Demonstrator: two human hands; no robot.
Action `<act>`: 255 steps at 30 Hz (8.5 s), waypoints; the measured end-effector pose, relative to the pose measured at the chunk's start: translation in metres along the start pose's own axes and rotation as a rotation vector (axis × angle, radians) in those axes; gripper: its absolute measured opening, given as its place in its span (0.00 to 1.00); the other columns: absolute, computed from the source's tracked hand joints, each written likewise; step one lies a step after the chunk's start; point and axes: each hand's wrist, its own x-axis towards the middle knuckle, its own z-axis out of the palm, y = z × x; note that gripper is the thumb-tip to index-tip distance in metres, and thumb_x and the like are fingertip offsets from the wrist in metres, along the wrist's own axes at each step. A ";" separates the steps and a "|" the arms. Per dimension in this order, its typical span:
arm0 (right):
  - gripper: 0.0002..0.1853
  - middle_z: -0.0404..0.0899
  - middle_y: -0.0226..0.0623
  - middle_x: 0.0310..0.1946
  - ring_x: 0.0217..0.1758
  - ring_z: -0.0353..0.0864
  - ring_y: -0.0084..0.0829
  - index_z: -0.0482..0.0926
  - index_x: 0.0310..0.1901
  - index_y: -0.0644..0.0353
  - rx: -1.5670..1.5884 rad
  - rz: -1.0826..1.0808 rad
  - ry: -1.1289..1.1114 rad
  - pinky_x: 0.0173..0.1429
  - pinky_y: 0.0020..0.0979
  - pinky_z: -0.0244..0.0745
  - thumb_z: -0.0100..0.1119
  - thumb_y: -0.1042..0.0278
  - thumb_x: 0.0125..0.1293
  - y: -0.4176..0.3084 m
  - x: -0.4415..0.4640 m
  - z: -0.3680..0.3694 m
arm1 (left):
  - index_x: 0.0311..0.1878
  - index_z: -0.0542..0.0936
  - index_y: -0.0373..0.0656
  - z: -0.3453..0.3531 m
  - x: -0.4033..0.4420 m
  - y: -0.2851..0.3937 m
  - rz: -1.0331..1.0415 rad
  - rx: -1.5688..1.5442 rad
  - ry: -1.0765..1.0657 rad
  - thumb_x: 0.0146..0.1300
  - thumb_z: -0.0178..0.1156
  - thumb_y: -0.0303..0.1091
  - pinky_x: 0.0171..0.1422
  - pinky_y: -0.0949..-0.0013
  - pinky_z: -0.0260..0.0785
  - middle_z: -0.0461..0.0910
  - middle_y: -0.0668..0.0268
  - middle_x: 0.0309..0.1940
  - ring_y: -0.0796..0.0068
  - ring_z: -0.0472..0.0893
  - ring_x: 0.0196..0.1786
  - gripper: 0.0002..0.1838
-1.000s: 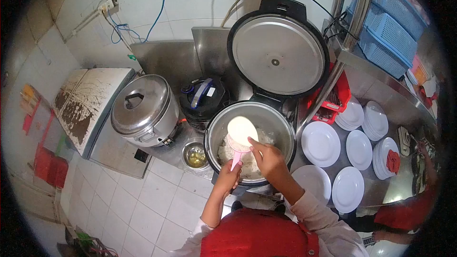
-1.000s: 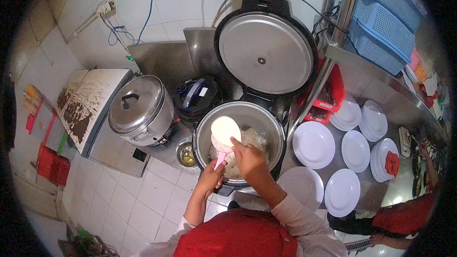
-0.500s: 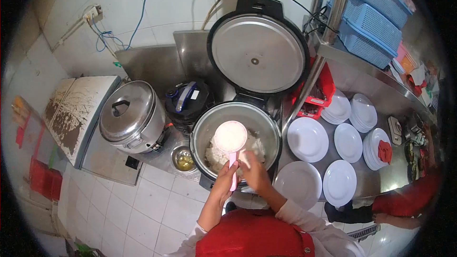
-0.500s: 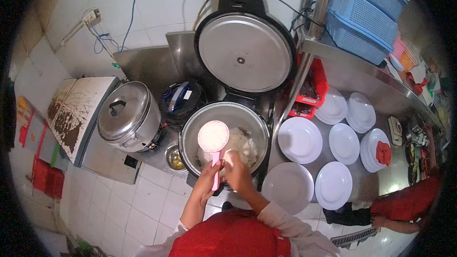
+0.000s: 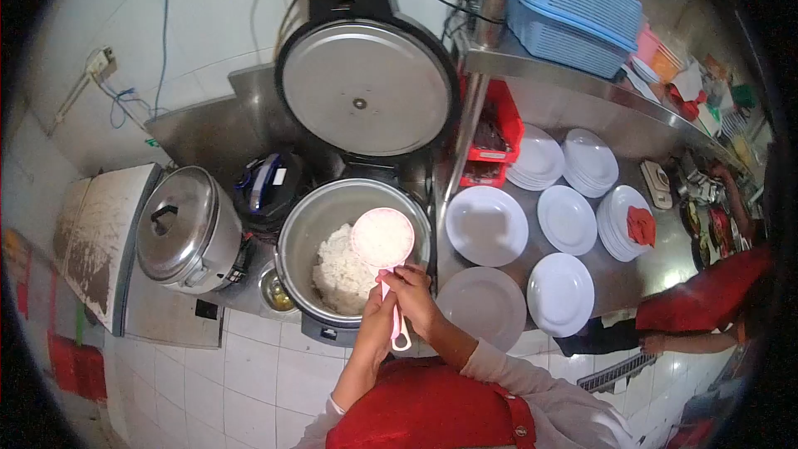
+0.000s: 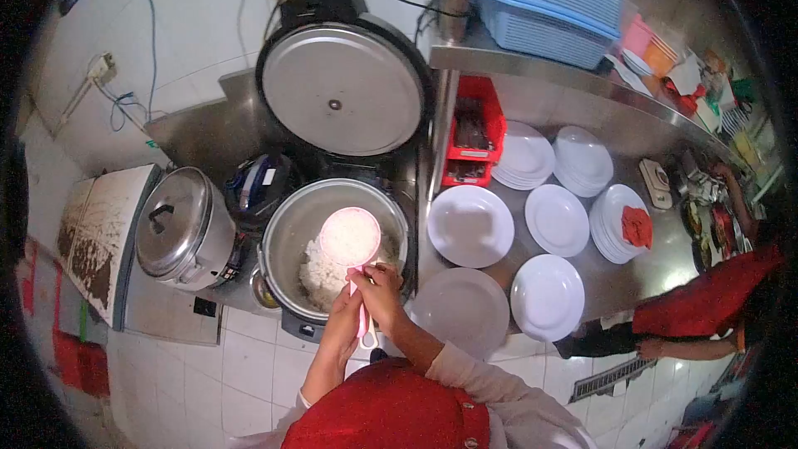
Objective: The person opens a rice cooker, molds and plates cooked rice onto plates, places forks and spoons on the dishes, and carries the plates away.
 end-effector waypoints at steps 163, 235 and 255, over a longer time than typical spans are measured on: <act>0.07 0.81 0.42 0.30 0.40 0.80 0.39 0.81 0.30 0.59 -1.737 -0.653 -0.698 0.60 0.48 0.59 0.52 0.75 0.53 0.113 0.233 0.053 | 0.54 0.71 0.41 -0.135 -0.001 0.110 -0.092 0.145 0.116 0.70 0.47 0.40 0.15 0.83 0.53 0.68 0.75 0.23 0.89 0.62 0.15 0.16; 0.17 0.77 0.55 0.34 0.35 0.78 0.51 0.74 0.54 0.60 -1.047 -0.449 -0.257 0.41 0.43 0.72 0.48 0.67 0.64 -0.044 0.038 0.042 | 0.42 0.70 0.42 -0.101 0.045 0.039 -0.033 0.474 0.309 0.67 0.51 0.37 0.12 0.77 0.52 0.65 0.73 0.17 0.83 0.63 0.12 0.09; 0.17 0.74 0.59 0.30 0.34 0.76 0.54 0.74 0.54 0.60 -0.870 -0.358 -0.309 0.39 0.46 0.68 0.45 0.68 0.65 -0.046 0.043 0.035 | 0.43 0.69 0.41 -0.090 0.034 0.052 -0.121 0.440 0.179 0.68 0.50 0.38 0.13 0.77 0.51 0.64 0.74 0.17 0.84 0.62 0.13 0.10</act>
